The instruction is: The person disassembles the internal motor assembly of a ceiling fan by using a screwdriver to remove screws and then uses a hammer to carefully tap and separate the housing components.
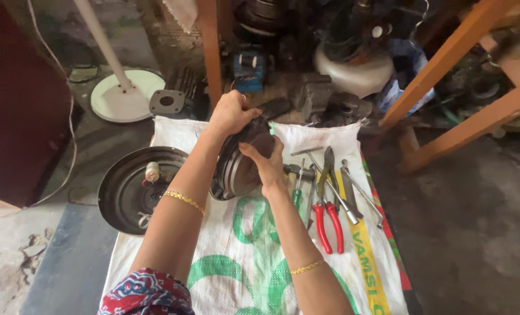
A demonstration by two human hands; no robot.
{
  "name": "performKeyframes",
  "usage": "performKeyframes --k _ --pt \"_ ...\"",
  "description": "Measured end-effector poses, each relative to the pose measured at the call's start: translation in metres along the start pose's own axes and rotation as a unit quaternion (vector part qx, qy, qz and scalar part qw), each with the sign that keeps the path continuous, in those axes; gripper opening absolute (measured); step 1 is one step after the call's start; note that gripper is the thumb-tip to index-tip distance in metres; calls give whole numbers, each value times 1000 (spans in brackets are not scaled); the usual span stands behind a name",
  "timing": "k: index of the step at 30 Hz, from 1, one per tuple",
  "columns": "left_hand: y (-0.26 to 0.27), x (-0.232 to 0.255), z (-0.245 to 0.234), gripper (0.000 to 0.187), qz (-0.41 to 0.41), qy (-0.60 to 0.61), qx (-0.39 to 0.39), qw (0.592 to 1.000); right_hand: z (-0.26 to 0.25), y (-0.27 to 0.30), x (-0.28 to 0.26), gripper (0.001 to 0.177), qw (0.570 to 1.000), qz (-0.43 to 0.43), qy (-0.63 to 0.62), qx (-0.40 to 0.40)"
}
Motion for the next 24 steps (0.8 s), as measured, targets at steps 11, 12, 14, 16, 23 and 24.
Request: performKeyframes --k 11,12,14,16,23,24 --pt "5 8 -1 39 -50 -29 66 996 -26 0 -10 134 976 152 145 -58" --pt "3 8 4 35 -59 -29 49 997 -26 -3 -12 137 982 113 137 -67" --pt "0 9 15 34 -60 -35 15 997 -27 -5 -11 144 988 35 122 -86" --pt "-8 12 23 39 -48 -50 -17 997 -20 2 -7 143 984 -67 130 -102" --pt "27 14 26 49 -144 190 -158 958 -6 16 -17 142 974 -173 86 -122" --pt "37 16 24 46 -135 252 -162 945 -7 14 -17 141 971 -185 103 -110"
Point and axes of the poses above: each hand's wrist, its own y-axis away from the middle knuckle, its own z-axis out of the palm, x = y × z, the point moved 7 cm from there along -y, towards the middle knuckle, and after that the axes turned 4 degrees about -y, right-handed, at the moved point
